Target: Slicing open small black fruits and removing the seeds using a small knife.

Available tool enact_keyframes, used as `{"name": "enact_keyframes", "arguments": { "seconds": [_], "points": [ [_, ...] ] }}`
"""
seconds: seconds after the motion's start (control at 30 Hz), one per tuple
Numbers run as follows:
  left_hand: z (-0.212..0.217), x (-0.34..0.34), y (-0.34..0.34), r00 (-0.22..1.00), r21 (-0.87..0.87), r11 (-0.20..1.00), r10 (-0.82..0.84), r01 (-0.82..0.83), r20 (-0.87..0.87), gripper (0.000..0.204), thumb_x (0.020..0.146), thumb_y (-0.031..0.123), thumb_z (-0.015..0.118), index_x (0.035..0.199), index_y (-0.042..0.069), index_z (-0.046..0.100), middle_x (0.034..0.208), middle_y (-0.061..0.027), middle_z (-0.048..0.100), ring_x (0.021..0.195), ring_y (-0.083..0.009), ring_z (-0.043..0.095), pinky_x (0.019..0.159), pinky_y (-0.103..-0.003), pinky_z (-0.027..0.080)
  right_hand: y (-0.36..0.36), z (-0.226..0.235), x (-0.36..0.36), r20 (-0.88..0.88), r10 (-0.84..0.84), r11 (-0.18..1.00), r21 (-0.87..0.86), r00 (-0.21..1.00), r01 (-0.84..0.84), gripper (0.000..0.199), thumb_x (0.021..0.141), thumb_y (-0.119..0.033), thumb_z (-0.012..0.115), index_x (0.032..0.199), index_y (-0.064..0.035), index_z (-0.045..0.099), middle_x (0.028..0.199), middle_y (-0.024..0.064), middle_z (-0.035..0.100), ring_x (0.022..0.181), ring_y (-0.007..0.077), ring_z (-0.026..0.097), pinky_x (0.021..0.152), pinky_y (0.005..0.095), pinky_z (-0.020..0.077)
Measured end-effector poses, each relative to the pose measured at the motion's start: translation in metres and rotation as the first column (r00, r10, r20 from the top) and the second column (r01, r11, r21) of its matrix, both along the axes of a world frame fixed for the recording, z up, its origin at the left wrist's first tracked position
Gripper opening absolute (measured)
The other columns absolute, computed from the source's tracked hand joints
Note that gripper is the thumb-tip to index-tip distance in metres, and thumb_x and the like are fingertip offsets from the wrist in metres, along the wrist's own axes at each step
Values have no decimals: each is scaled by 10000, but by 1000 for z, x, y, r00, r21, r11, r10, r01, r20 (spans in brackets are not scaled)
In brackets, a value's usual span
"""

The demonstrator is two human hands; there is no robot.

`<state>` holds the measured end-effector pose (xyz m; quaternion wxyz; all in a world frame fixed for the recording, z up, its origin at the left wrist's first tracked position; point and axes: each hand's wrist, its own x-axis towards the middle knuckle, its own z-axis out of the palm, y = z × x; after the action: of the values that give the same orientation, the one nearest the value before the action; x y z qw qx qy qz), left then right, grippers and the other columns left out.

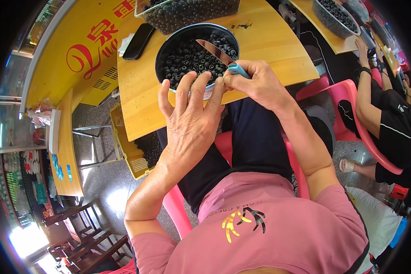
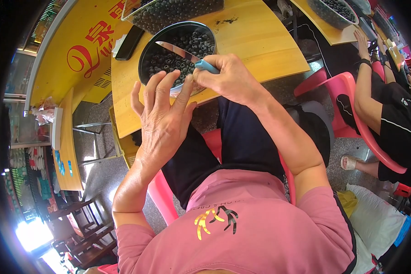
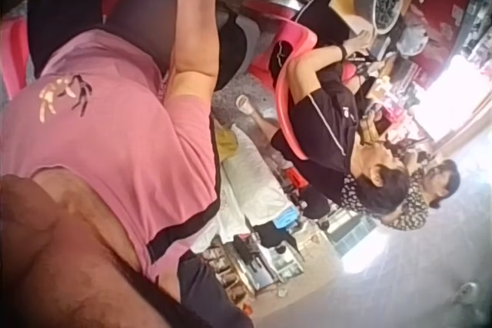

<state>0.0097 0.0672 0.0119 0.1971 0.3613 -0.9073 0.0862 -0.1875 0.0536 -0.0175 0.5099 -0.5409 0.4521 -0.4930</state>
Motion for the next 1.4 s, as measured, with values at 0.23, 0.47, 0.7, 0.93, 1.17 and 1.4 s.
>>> {"name": "enact_keyframes", "arguments": {
  "seconds": [0.23,0.47,0.7,0.93,1.17,1.4],
  "points": [
    [4,-2,1,999,9,1000,-16,16,-29,518,758,166,735,1253,125,586,1247,-59,500,1200,-257,440,1067,-529,200,2,2,3,-119,-15,1000,-20,993,13,116,899,-85,607,883,28,630,822,20,638,799,71,592,736,232,491],
    [3,0,-1,1000,-10,1000,-1,0,-20,513,767,158,726,1258,128,581,1239,-54,505,1199,-249,441,1071,-533,190,1,0,4,58,-3,1000,1,998,3,150,926,-118,604,936,27,643,838,37,653,810,94,617,757,256,512],
    [3,-2,-2,1000,-17,1000,-5,4,-16,512,770,160,726,1260,133,581,1241,-53,504,1204,-249,437,1074,-535,184,-2,-10,4,117,18,1000,-7,993,-18,157,931,-127,604,934,29,622,857,44,650,827,99,624,791,268,519],
    [6,-3,-2,998,54,998,-9,12,-63,535,769,154,732,1279,127,573,1243,-62,512,1187,-264,443,1065,-519,214,0,-5,6,76,-4,1000,-16,997,5,125,930,-131,593,910,-8,595,817,-9,596,787,68,574,752,234,485],
    [-1,4,-6,866,407,876,-23,259,-500,495,777,87,729,1249,76,579,1162,-120,563,1095,-291,503,987,-401,359,1,1,7,147,-24,999,-30,989,29,134,935,-157,575,885,-34,589,755,-36,545,676,33,482,632,203,408],
    [-1,20,-33,763,223,969,62,109,-643,170,823,26,701,787,12,535,814,-128,586,746,-281,588,737,-348,462,-5,5,-11,244,-157,987,18,957,157,245,945,-213,570,747,-68,564,677,-44,502,561,34,389,516,201,301]
  ]
}}
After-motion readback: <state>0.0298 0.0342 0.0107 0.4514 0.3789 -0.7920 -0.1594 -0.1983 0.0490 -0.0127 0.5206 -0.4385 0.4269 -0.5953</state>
